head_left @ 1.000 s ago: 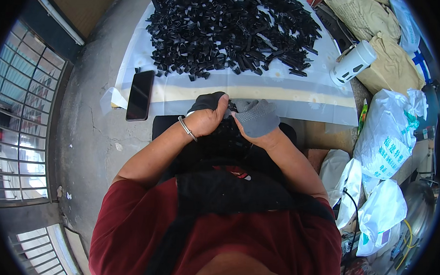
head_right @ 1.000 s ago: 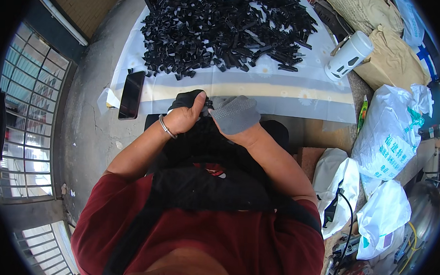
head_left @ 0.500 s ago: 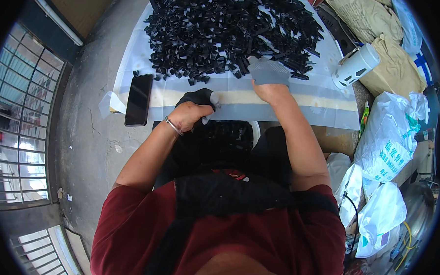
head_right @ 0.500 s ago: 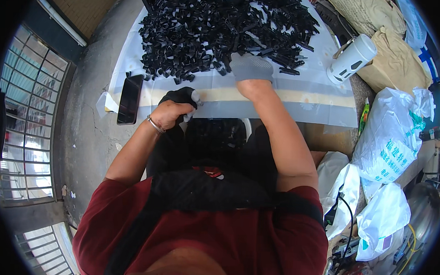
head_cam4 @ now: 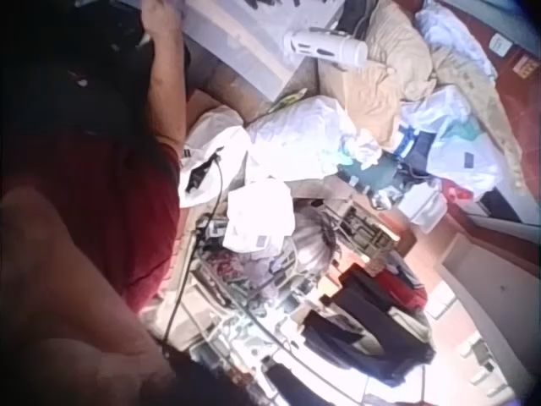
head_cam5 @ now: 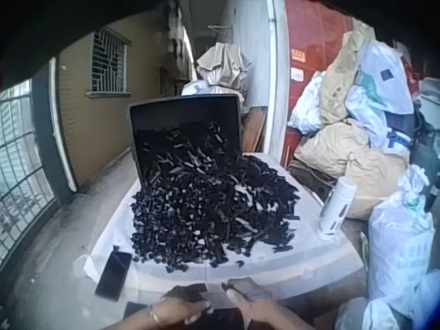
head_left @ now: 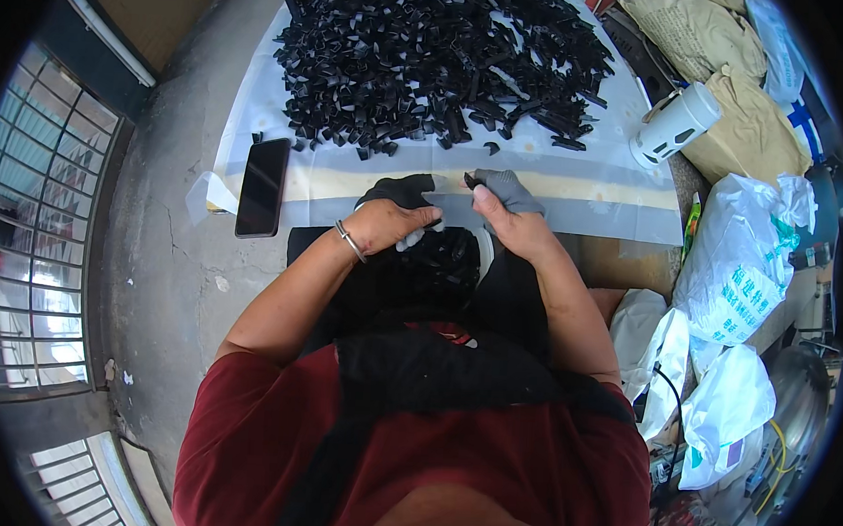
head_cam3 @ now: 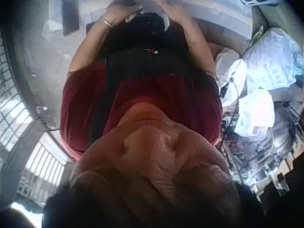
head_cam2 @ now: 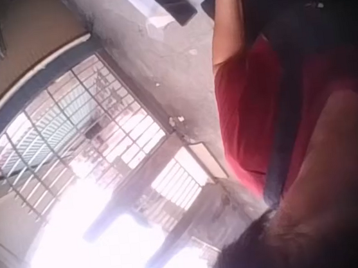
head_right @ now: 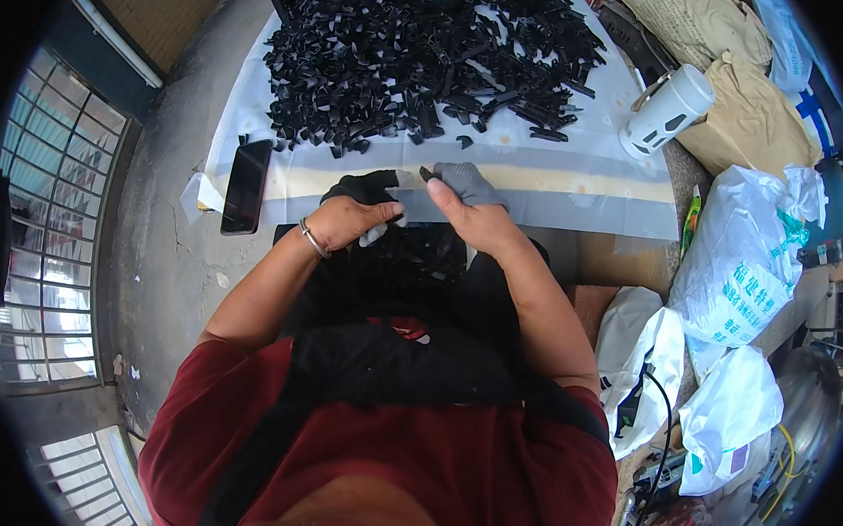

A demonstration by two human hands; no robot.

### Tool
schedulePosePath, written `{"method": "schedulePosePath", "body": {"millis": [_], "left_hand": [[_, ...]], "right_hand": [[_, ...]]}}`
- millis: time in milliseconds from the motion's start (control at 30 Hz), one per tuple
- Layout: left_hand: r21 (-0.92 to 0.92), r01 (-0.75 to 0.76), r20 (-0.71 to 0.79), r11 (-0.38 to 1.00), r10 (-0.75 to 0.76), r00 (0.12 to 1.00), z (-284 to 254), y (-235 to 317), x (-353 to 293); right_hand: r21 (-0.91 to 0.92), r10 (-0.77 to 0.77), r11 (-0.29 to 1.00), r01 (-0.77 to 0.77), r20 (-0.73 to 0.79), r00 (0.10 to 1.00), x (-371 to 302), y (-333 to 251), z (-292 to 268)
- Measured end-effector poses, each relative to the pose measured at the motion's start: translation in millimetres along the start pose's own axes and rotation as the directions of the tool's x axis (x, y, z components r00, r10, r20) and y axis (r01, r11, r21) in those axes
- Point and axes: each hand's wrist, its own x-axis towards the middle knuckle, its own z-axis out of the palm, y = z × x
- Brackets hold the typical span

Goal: Sorting through a pile of small black plastic components on a workbench and placing them into a bucket.

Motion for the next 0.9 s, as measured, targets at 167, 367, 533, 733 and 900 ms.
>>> {"method": "schedulePosePath", "body": {"millis": [167,367,533,733,900], "left_hand": [[-0.086,-0.537,0.136,0.839,0.543,0.828,8,-33,18],[-0.135,-0.17,0.113,0.976,0.186,0.976,16,-24,0],[-0.085,-0.242,-0.131,0.967,0.23,0.964,22,-14,-14],[-0.196,-0.399,-0.246,0.896,0.349,0.904,23,-25,-1],[-0.133,-0.242,-0.167,0.961,0.219,0.961,20,-20,-2]], "right_hand": [[-0.403,-0.259,0.806,0.433,0.418,0.871,-21,-9,6],[-0.646,-0.279,0.62,0.446,0.349,0.895,-22,-23,19],[-0.553,-0.507,0.635,0.54,0.228,0.831,-27,-12,26],[-0.726,-0.479,0.452,0.518,0.293,0.828,-34,-13,18],[-0.888,-0.393,0.224,0.402,0.295,0.871,-36,-23,26]]}}
